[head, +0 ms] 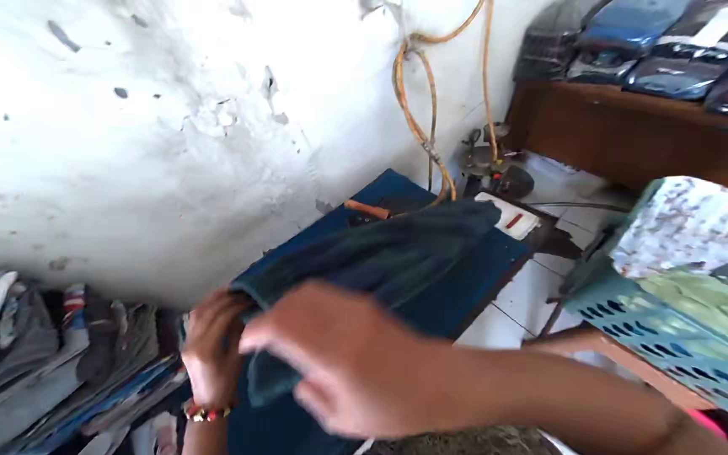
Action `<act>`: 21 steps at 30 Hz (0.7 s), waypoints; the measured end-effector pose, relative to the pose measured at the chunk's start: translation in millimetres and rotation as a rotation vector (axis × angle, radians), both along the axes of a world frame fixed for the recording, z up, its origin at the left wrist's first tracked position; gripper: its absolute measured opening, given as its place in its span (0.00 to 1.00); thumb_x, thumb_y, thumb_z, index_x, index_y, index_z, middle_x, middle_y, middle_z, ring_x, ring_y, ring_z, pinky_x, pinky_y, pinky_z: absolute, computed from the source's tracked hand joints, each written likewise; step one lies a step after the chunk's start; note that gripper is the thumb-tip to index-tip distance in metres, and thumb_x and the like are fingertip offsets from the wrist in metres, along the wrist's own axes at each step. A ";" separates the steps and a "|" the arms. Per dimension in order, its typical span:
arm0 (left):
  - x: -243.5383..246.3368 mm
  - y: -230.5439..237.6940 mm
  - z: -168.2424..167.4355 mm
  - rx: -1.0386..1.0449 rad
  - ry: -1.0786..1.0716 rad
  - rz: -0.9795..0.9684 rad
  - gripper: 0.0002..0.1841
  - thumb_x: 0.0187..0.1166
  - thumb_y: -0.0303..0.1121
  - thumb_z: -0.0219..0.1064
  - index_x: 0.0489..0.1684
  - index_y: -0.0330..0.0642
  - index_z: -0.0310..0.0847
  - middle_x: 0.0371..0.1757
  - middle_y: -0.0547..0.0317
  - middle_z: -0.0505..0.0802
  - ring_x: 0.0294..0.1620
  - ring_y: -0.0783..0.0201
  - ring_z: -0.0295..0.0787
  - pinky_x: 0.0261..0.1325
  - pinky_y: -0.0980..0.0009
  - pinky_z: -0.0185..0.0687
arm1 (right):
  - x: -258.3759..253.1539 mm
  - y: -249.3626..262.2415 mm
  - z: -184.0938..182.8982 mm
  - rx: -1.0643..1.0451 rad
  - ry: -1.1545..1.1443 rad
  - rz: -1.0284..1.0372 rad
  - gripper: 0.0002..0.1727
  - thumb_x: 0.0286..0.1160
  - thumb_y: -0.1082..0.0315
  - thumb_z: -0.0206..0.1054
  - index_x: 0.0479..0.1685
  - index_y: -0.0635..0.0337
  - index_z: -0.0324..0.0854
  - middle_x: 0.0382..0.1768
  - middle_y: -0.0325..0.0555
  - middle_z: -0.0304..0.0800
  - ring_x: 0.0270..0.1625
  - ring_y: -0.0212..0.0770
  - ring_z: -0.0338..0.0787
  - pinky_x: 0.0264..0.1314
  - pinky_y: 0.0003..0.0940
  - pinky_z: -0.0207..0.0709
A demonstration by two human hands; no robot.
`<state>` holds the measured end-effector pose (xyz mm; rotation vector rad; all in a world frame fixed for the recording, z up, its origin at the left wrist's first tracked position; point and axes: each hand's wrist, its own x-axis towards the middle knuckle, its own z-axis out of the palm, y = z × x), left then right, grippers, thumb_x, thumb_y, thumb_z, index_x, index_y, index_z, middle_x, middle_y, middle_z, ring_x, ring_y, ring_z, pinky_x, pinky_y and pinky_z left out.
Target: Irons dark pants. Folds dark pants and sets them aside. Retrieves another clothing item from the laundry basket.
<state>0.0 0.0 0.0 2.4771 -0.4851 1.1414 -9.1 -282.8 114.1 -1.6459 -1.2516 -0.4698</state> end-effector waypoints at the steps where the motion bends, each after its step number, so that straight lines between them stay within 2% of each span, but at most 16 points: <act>1: -27.2 31.1 -41.5 -0.054 0.084 0.068 0.12 0.76 0.24 0.60 0.37 0.26 0.91 0.49 0.37 0.95 0.65 0.39 0.88 0.76 0.50 0.77 | -25.1 36.2 -33.6 -0.085 0.128 0.127 0.22 0.59 0.86 0.73 0.57 0.71 0.87 0.52 0.60 0.92 0.58 0.54 0.92 0.64 0.43 0.85; 3: -86.5 72.4 -100.4 -0.217 0.284 0.234 0.14 0.72 0.14 0.54 0.38 0.21 0.90 0.52 0.29 0.94 0.67 0.26 0.83 0.79 0.40 0.70 | -69.0 85.2 -89.2 -0.407 0.315 0.396 0.27 0.66 0.83 0.73 0.70 0.70 0.82 0.67 0.66 0.86 0.67 0.64 0.88 0.68 0.57 0.81; 4: -112.1 81.7 -117.9 -0.305 0.361 0.335 0.17 0.70 0.10 0.50 0.39 0.20 0.90 0.54 0.28 0.93 0.70 0.24 0.82 0.82 0.39 0.65 | -82.9 100.4 -112.0 -0.557 0.349 0.501 0.31 0.66 0.79 0.76 0.74 0.66 0.79 0.73 0.64 0.82 0.71 0.65 0.85 0.70 0.63 0.79; 6: -142.4 79.9 -139.3 -0.418 0.395 0.536 0.19 0.70 0.08 0.47 0.40 0.20 0.89 0.55 0.28 0.93 0.70 0.26 0.83 0.84 0.40 0.62 | -85.3 111.2 -144.9 -0.708 0.336 0.559 0.32 0.65 0.71 0.80 0.75 0.58 0.81 0.77 0.58 0.79 0.75 0.63 0.81 0.70 0.68 0.75; 7: -147.9 73.0 -146.9 -0.436 0.419 0.602 0.18 0.71 0.08 0.49 0.43 0.20 0.90 0.56 0.28 0.93 0.70 0.26 0.83 0.84 0.40 0.63 | -72.7 109.0 -157.1 -0.735 0.362 0.522 0.31 0.66 0.72 0.80 0.74 0.59 0.82 0.78 0.58 0.79 0.78 0.63 0.79 0.72 0.70 0.73; 8: -149.8 63.9 -155.5 -0.429 0.457 0.628 0.17 0.74 0.11 0.52 0.46 0.21 0.90 0.58 0.27 0.92 0.71 0.26 0.82 0.83 0.39 0.64 | -53.2 102.3 -169.3 -0.758 0.413 0.448 0.28 0.70 0.71 0.77 0.74 0.61 0.81 0.78 0.58 0.78 0.81 0.62 0.76 0.76 0.70 0.69; 10: -143.9 42.2 -171.4 -0.399 0.575 0.604 0.14 0.82 0.19 0.56 0.54 0.22 0.87 0.64 0.27 0.89 0.74 0.25 0.78 0.83 0.38 0.64 | -0.1 75.7 -199.5 -0.803 0.567 0.209 0.26 0.79 0.68 0.70 0.76 0.65 0.77 0.79 0.61 0.77 0.85 0.60 0.72 0.85 0.61 0.64; 12: -132.8 23.9 -186.8 -0.374 0.702 0.610 0.18 0.87 0.28 0.59 0.67 0.24 0.81 0.74 0.25 0.82 0.80 0.25 0.70 0.84 0.34 0.59 | 59.8 31.6 -232.8 -0.846 0.742 -0.138 0.27 0.85 0.64 0.64 0.80 0.67 0.72 0.80 0.66 0.74 0.85 0.61 0.71 0.88 0.56 0.63; 13: -130.3 17.6 -197.3 -0.355 0.729 0.654 0.21 0.87 0.32 0.60 0.72 0.25 0.78 0.77 0.26 0.79 0.82 0.25 0.68 0.82 0.32 0.60 | 88.1 3.1 -250.7 -0.858 0.799 -0.330 0.27 0.87 0.64 0.63 0.82 0.66 0.71 0.81 0.67 0.73 0.85 0.64 0.71 0.86 0.59 0.64; 14: -131.3 14.5 -209.8 -0.332 0.753 0.711 0.24 0.87 0.35 0.61 0.76 0.27 0.75 0.80 0.27 0.76 0.83 0.25 0.67 0.81 0.30 0.60 | 112.8 -28.7 -265.6 -0.845 0.831 -0.522 0.28 0.87 0.64 0.64 0.82 0.67 0.70 0.81 0.70 0.71 0.84 0.70 0.70 0.81 0.68 0.65; 16: -143.9 15.8 -236.3 -0.294 0.826 0.811 0.28 0.86 0.38 0.64 0.81 0.29 0.71 0.83 0.28 0.74 0.85 0.26 0.65 0.79 0.28 0.59 | 153.2 -95.5 -285.4 -0.781 0.872 -0.848 0.31 0.86 0.65 0.64 0.84 0.71 0.66 0.81 0.78 0.67 0.84 0.81 0.64 0.74 0.84 0.59; 17: -152.2 17.5 -247.8 -0.286 0.855 0.851 0.30 0.86 0.40 0.64 0.82 0.30 0.70 0.84 0.30 0.73 0.85 0.27 0.65 0.79 0.28 0.59 | 170.6 -128.0 -293.7 -0.757 0.907 -0.977 0.32 0.87 0.64 0.63 0.85 0.71 0.64 0.81 0.80 0.66 0.84 0.83 0.61 0.73 0.87 0.56; 19: -162.0 17.2 -259.2 -0.327 0.835 0.908 0.31 0.84 0.41 0.66 0.81 0.29 0.71 0.83 0.30 0.74 0.84 0.26 0.66 0.78 0.27 0.57 | 201.7 -183.9 -311.6 -0.748 1.021 -1.110 0.34 0.87 0.60 0.64 0.86 0.72 0.61 0.80 0.83 0.65 0.84 0.84 0.61 0.74 0.87 0.55; 21: -160.3 9.8 -254.4 -0.402 0.815 0.992 0.29 0.83 0.40 0.67 0.76 0.26 0.75 0.79 0.26 0.78 0.80 0.24 0.70 0.77 0.26 0.59 | 223.8 -218.6 -328.2 -0.814 1.127 -1.083 0.34 0.85 0.56 0.68 0.79 0.75 0.68 0.73 0.83 0.74 0.78 0.81 0.71 0.74 0.80 0.63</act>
